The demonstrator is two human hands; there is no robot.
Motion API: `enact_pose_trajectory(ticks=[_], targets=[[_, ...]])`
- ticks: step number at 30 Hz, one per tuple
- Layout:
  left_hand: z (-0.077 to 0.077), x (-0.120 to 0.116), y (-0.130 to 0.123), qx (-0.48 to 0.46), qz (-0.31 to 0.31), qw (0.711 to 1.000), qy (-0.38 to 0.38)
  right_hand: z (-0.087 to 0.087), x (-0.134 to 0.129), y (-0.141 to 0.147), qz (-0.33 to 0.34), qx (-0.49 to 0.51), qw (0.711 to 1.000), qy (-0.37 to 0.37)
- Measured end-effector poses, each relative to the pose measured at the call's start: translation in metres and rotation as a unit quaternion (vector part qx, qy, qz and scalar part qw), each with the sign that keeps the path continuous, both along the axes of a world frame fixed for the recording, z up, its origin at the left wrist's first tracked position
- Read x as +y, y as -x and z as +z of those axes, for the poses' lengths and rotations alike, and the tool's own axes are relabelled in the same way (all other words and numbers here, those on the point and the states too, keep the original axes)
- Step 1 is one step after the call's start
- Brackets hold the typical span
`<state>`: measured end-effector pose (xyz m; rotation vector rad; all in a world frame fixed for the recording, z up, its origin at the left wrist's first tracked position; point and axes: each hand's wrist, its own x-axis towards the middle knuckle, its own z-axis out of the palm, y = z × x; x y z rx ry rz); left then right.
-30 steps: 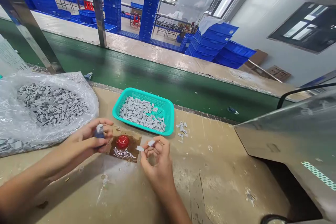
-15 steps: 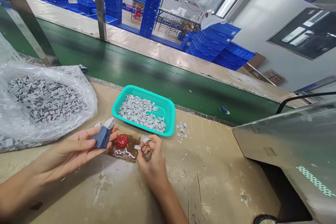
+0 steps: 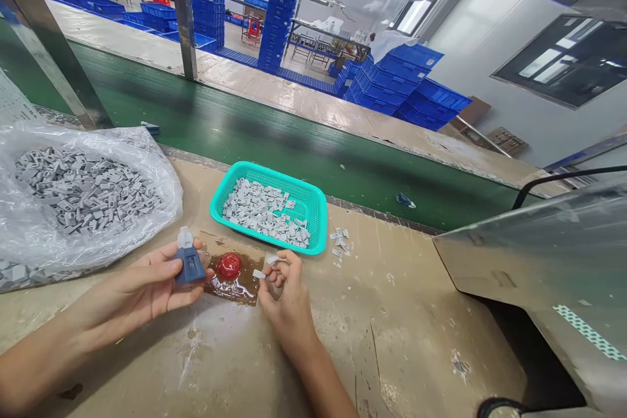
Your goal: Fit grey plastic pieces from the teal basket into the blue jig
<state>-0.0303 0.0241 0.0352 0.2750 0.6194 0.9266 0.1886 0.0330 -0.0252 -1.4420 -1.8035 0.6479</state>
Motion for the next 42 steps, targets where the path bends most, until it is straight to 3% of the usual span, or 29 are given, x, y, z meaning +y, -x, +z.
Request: enact_pose_trajectory(ticks=[7, 13, 20, 28, 31, 35, 39, 42], targets=[[0.001, 0.002, -0.002, 0.063, -0.004, 0.998, -0.001, 0.004, 0.003, 0.0, 0.002, -0.008, 1.0, 0.015], [-0.006, -0.002, -0.006, 0.104, -0.003, 0.993, -0.051, 0.012, -0.003, 0.0, 0.008, -0.003, 1.0, 0.018], [-0.008, -0.005, -0.012, 0.199, -0.008, 0.965, -0.17, 0.051, -0.005, 0.009, -0.011, 0.169, 0.985, 0.045], [-0.015, -0.012, -0.019, 0.286, -0.004, 0.932, -0.22, 0.064, -0.015, 0.027, 0.065, 0.339, 0.932, 0.109], [-0.015, -0.014, -0.02, 0.312, 0.006, 0.912, -0.267, 0.069, -0.023, 0.034, 0.081, 0.314, 0.94, 0.109], [-0.016, -0.016, -0.019, 0.342, 0.006, 0.885, -0.316, 0.073, -0.028, 0.038, 0.06, 0.191, 0.979, 0.033], [-0.015, -0.018, -0.017, 0.368, 0.005, 0.865, -0.341, 0.072, -0.029, 0.038, 0.075, 0.131, 0.989, -0.008], [-0.012, -0.019, -0.015, 0.427, -0.004, 0.803, -0.415, 0.071, -0.031, 0.037, 0.077, 0.109, 0.991, -0.003]])
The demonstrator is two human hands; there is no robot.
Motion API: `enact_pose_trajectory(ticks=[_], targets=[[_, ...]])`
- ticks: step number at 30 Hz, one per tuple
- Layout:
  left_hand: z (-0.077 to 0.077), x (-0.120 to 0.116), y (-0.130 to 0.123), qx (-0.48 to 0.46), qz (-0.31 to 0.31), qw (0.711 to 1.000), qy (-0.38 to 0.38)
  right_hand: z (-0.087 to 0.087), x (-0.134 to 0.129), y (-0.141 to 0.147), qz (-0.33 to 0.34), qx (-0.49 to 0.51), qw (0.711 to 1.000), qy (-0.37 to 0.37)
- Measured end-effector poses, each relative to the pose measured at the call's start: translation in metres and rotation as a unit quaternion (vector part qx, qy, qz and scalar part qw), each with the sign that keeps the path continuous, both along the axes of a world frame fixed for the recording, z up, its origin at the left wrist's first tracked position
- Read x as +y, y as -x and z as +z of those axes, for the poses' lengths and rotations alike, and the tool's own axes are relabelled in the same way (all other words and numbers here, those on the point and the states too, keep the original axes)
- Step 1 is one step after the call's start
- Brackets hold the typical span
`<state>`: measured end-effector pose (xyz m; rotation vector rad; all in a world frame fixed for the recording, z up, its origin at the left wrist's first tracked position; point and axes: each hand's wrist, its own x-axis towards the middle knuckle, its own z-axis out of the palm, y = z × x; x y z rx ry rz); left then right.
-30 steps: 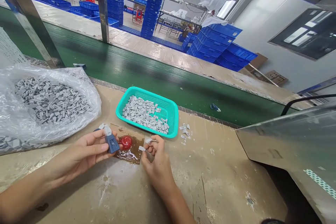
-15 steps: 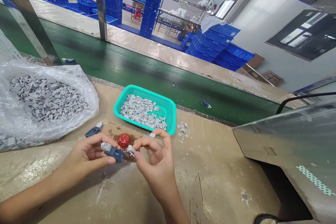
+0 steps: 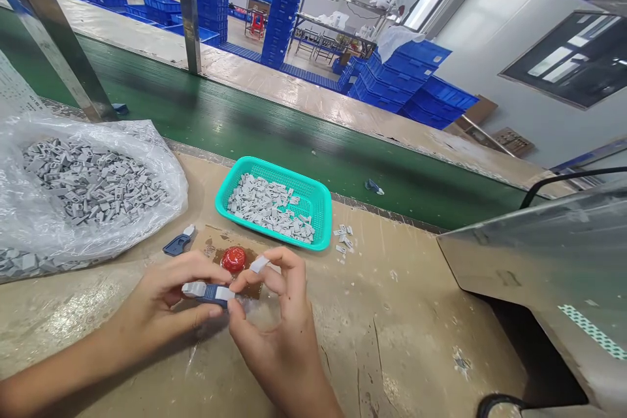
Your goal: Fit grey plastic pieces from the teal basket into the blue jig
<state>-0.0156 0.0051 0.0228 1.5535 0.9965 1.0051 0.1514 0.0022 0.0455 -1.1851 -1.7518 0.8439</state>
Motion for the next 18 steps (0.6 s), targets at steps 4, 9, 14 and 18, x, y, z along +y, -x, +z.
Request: enact_pose_trajectory(ticks=[4, 9, 14, 18], targets=[[0.002, 0.002, 0.002, 0.033, 0.009, 0.996, -0.078, 0.002, -0.001, -0.008, -0.013, 0.027, 0.999, 0.02], [0.001, 0.008, 0.001, -0.092, 0.039, 0.994, 0.053, 0.015, 0.003, -0.026, -0.052, 0.369, 0.916, 0.146], [0.002, 0.005, 0.002, -0.241, 0.032, 0.945, 0.219, 0.027, 0.003, -0.032, -0.071, 0.511, 0.816, 0.262], [0.007, 0.0, 0.002, -0.295, 0.036, 0.894, 0.334, 0.029, 0.002, -0.028, -0.055, 0.534, 0.79, 0.296]])
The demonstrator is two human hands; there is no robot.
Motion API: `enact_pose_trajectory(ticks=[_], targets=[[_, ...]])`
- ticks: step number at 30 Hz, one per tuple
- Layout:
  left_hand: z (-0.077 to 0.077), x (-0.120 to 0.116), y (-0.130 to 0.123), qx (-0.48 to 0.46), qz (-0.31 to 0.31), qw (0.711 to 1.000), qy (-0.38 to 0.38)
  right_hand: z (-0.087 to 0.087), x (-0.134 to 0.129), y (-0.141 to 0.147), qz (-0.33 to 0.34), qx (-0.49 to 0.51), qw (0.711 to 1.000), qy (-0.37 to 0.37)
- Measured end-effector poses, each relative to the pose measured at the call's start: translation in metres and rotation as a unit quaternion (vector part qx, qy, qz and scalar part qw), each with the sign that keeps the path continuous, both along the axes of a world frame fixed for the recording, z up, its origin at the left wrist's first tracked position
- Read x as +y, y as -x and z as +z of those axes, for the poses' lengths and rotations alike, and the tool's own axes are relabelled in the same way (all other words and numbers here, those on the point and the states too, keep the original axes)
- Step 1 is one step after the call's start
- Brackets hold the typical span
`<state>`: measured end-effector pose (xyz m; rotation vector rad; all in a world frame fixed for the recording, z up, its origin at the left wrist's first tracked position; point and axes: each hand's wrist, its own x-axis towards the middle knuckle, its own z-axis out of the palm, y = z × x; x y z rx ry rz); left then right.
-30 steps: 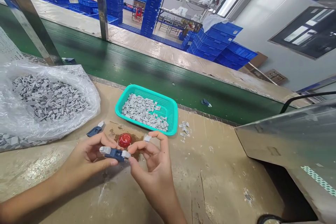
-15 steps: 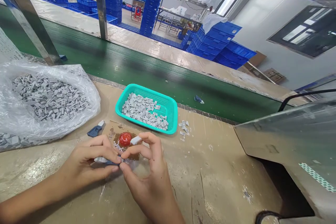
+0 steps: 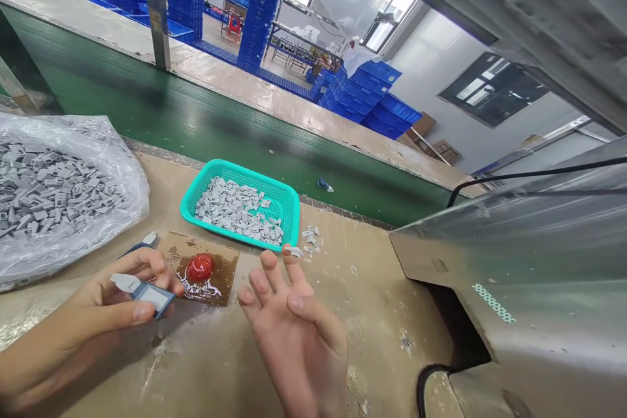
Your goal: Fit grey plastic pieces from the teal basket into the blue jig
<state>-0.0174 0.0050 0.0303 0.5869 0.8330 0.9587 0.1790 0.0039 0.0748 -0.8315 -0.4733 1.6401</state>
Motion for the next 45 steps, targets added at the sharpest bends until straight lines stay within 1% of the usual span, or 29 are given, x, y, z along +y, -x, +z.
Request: enact_pose_trajectory(ticks=[3, 5, 7, 11, 12, 13, 14, 15, 16, 18, 19, 20, 22, 24, 25, 27, 29, 32, 33, 34, 35, 37, 38, 39, 40, 41, 43, 44, 45], targets=[[0.002, 0.001, 0.0, -0.049, 0.013, 0.997, 0.05, -0.001, 0.001, 0.001, 0.01, -0.076, 0.997, -0.03], [0.001, 0.002, 0.0, -0.072, 0.025, 0.994, 0.076, -0.002, 0.001, 0.0, 0.017, -0.149, 0.987, -0.056], [-0.001, 0.003, 0.0, -0.08, 0.033, 0.993, 0.084, -0.001, 0.001, 0.0, 0.021, -0.204, 0.976, -0.07], [0.0, 0.005, 0.0, -0.097, 0.025, 0.991, 0.091, -0.001, -0.002, 0.002, 0.017, -0.244, 0.965, -0.093], [0.002, 0.005, 0.0, -0.102, 0.027, 0.99, 0.099, -0.004, -0.003, 0.001, 0.008, -0.255, 0.96, -0.117], [0.004, 0.006, 0.001, -0.103, 0.034, 0.989, 0.105, -0.01, -0.004, -0.001, -0.008, -0.28, 0.948, -0.151], [0.007, 0.007, 0.001, -0.103, 0.046, 0.988, 0.106, -0.017, -0.006, -0.004, -0.028, -0.323, 0.926, -0.193], [0.01, 0.008, 0.002, -0.099, 0.061, 0.988, 0.103, -0.027, -0.007, -0.008, -0.041, -0.379, 0.895, -0.232], [0.012, 0.009, 0.003, -0.094, 0.077, 0.988, 0.097, -0.038, -0.007, -0.012, -0.042, -0.443, 0.857, -0.259], [0.016, 0.01, 0.005, -0.082, 0.111, 0.987, 0.083, -0.061, -0.008, -0.022, -0.007, -0.564, 0.779, -0.273], [0.017, 0.01, 0.006, -0.077, 0.129, 0.985, 0.08, -0.072, -0.008, -0.026, 0.016, -0.606, 0.749, -0.269], [0.018, 0.011, 0.008, -0.074, 0.146, 0.984, 0.078, -0.082, -0.008, -0.03, 0.031, -0.633, 0.725, -0.27], [0.018, 0.012, 0.009, -0.072, 0.168, 0.98, 0.075, -0.095, -0.008, -0.034, 0.023, -0.666, 0.683, -0.3], [0.019, 0.013, 0.009, -0.067, 0.18, 0.979, 0.069, -0.101, -0.009, -0.035, 0.001, -0.682, 0.647, -0.342], [0.02, 0.015, 0.009, -0.061, 0.184, 0.979, 0.064, -0.103, -0.009, -0.034, -0.008, -0.686, 0.635, -0.355], [0.021, 0.017, 0.007, -0.035, 0.188, 0.98, 0.049, -0.104, -0.012, -0.033, -0.018, -0.69, 0.626, -0.363], [0.021, 0.019, 0.005, -0.009, 0.178, 0.984, 0.028, -0.105, -0.014, -0.031, -0.023, -0.69, 0.631, -0.354], [0.018, 0.02, 0.004, 0.027, 0.14, 0.99, 0.003, -0.102, -0.015, -0.031, -0.014, -0.689, 0.646, -0.327], [0.017, 0.02, 0.004, 0.039, 0.132, 0.99, -0.002, -0.099, -0.014, -0.033, -0.007, -0.68, 0.661, -0.318], [0.016, 0.019, 0.005, 0.049, 0.122, 0.991, -0.001, -0.095, -0.012, -0.036, -0.007, -0.658, 0.686, -0.311], [0.015, 0.018, 0.006, 0.056, 0.113, 0.992, 0.002, -0.091, -0.011, -0.04, -0.019, -0.625, 0.72, -0.301], [0.014, 0.015, 0.009, 0.066, 0.097, 0.993, 0.02, -0.083, -0.009, -0.047, -0.066, -0.546, 0.79, -0.27], [0.013, 0.014, 0.011, 0.072, 0.091, 0.993, 0.033, -0.081, -0.009, -0.05, -0.084, -0.524, 0.809, -0.252], [0.013, 0.012, 0.012, 0.081, 0.087, 0.992, 0.045, -0.081, -0.009, -0.053, -0.084, -0.526, 0.811, -0.242], [0.013, 0.011, 0.014, 0.091, 0.089, 0.99, 0.054, -0.082, -0.011, -0.053, -0.069, -0.55, 0.795, -0.245], [0.012, 0.009, 0.015, 0.099, 0.096, 0.989, 0.057, -0.084, -0.013, -0.053, -0.044, -0.587, 0.766, -0.259], [0.01, 0.007, 0.018, 0.108, 0.087, 0.989, 0.053, -0.092, -0.018, -0.05, -0.005, -0.657, 0.694, -0.293], [0.008, 0.007, 0.019, 0.114, 0.079, 0.989, 0.045, -0.096, -0.02, -0.048, -0.002, -0.682, 0.664, -0.307], [0.007, 0.007, 0.02, 0.122, 0.076, 0.989, 0.037, -0.1, -0.022, -0.046, -0.006, -0.699, 0.641, -0.317]])
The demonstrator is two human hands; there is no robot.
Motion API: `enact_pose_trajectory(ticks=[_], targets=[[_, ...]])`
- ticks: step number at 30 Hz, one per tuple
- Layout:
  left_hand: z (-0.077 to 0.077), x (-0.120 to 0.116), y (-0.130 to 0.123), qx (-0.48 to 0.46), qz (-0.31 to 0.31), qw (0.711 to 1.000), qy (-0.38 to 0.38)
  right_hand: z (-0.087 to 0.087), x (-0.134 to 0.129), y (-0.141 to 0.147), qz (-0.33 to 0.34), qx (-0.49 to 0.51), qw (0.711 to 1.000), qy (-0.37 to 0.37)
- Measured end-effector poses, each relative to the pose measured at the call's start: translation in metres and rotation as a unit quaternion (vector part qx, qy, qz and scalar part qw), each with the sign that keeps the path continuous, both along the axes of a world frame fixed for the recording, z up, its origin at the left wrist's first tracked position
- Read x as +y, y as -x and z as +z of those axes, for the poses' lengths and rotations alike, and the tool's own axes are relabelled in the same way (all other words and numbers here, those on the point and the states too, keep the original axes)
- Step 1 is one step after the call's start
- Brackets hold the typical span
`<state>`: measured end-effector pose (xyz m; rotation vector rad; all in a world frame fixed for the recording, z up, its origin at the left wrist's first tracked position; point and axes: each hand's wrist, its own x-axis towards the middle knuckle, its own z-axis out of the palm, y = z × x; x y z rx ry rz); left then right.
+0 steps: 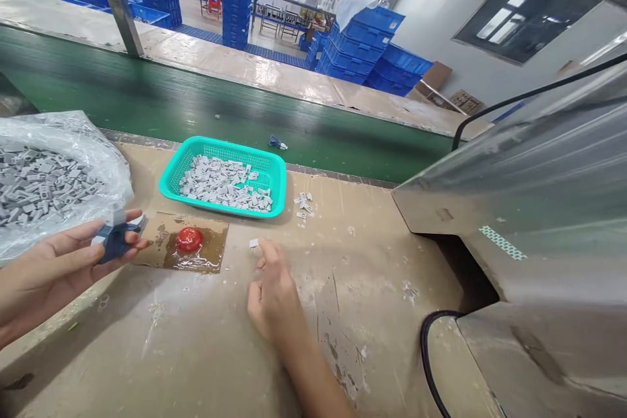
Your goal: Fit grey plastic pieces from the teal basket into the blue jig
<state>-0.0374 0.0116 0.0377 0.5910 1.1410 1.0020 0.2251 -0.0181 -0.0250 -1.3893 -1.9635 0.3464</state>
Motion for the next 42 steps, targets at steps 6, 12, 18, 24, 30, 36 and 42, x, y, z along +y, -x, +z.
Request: enact_pose_trajectory(ticks=[6, 12, 18, 24, 30, 36, 42], targets=[[0.014, 0.028, 0.004, 0.089, 0.051, 0.986, -0.129, -0.007, -0.007, 0.0, 0.014, -0.039, 0.999, -0.014], [0.033, 0.141, -0.002, 0.36, 0.009, 0.898, -0.253, 0.017, -0.01, -0.01, -0.069, 0.341, 0.934, 0.078], [0.014, 0.242, 0.01, 0.574, -0.053, 0.762, -0.296, 0.027, -0.006, -0.019, -0.135, 0.451, 0.877, 0.097], [0.007, 0.292, 0.0, 0.614, -0.164, 0.696, -0.334, 0.041, 0.027, -0.018, -0.127, 0.51, 0.844, 0.105], [-0.005, 0.315, -0.101, 0.568, -0.327, 0.637, -0.405, 0.081, 0.052, 0.001, -0.023, 0.69, 0.689, 0.22], [0.002, 0.312, -0.123, 0.579, -0.352, 0.633, -0.376, 0.092, 0.042, 0.018, 0.004, 0.83, 0.499, 0.249], [0.042, 0.219, -0.046, 0.52, -0.24, 0.714, -0.403, 0.086, 0.048, 0.022, 0.046, 0.677, 0.701, 0.221]])
